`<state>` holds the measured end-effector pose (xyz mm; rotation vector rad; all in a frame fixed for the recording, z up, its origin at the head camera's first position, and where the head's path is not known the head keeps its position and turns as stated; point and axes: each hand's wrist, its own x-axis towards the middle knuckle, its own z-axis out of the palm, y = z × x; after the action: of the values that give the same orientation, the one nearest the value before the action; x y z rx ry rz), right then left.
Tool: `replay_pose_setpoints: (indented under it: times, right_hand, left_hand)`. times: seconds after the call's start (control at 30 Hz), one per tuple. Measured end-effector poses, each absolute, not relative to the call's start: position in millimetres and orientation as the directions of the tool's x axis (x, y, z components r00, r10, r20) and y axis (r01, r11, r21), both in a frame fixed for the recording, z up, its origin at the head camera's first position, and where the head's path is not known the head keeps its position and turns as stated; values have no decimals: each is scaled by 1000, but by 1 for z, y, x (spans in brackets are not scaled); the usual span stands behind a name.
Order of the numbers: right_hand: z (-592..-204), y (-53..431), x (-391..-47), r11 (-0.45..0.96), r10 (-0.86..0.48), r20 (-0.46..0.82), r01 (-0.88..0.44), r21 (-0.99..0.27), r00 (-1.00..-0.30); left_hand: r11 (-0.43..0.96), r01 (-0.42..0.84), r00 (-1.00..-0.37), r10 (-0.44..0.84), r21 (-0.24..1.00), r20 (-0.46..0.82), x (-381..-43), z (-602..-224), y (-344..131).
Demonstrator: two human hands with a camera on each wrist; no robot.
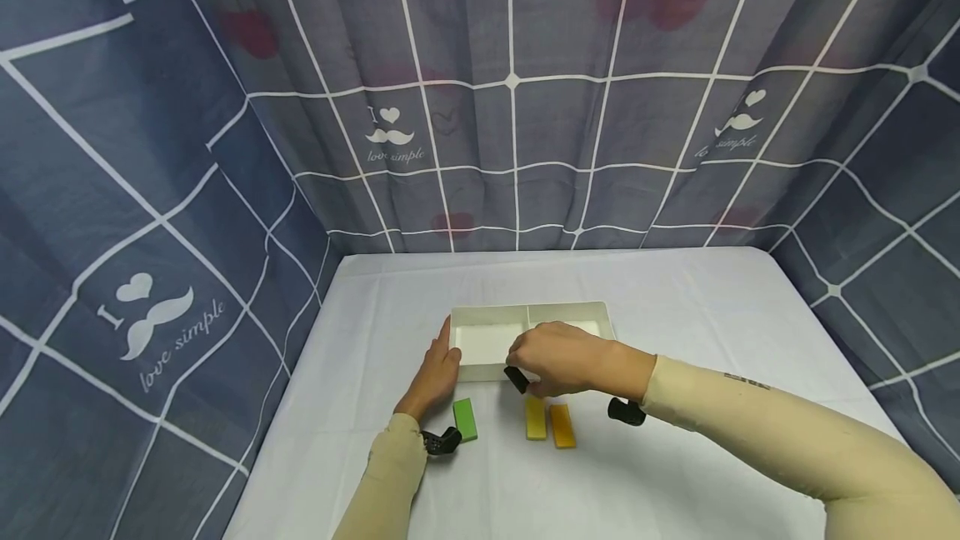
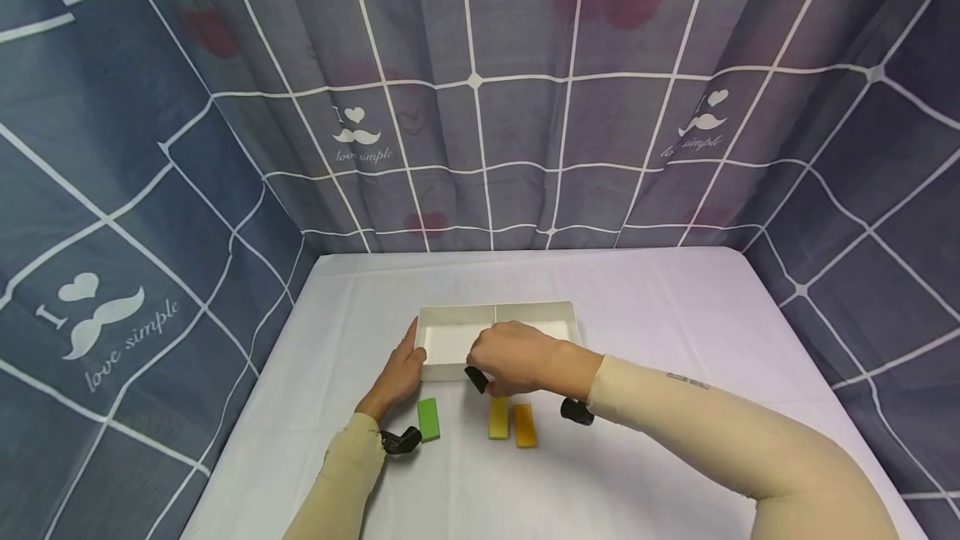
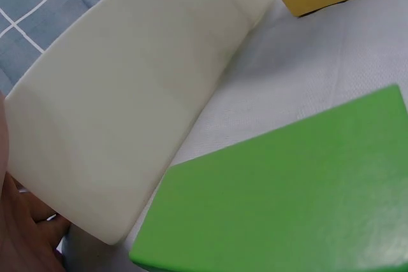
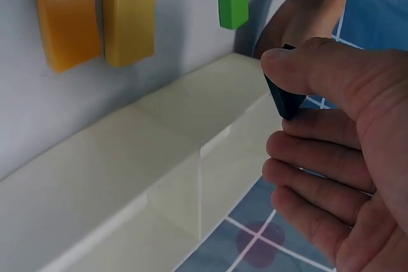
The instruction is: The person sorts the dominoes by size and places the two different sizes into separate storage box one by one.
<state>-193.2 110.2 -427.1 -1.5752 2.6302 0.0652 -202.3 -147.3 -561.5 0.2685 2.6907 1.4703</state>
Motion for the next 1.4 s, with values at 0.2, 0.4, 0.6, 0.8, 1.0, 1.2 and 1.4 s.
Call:
replay_pose_setpoints:
  times: [0.2,0.4,0.6,0.8,1.0,1.2,1.4]
  right_hand:
    - [-423,116,-198,495,-866,-88,-869,-7,-492]
    - [-420,126,-204,508,-860,-68,-861,-29,-506]
    - [-419,139,-212,535,-844,-55,-844,-42,-533]
    - [-419,154,-221,595,-803,-59,-800,-74,-592]
    - [-424,169,-231,628,-778,-56,-773,-93,-626]
    - [-432,181,-239,661,-750,-61,-743,-105,-659]
    - [-441,187,-244,674,-738,-72,-733,-85,-670]
  left_hand:
    - [535,116,-984,179,837,22,-203,-562,-148]
    - [528,108,-984,175,843,16,-202,-562,-148]
    - [533,102,-985,173,840,10,-202,-561,-147]
    - [537,94,-985,172,839,1,-202,-561,-147]
    - [537,99,-984,176,838,3,-203,-559,-148]
    - [544,102,-984,177,833,5,-203,-559,-148]
    - [547,96,-985,174,832,0,-203,-560,-149]
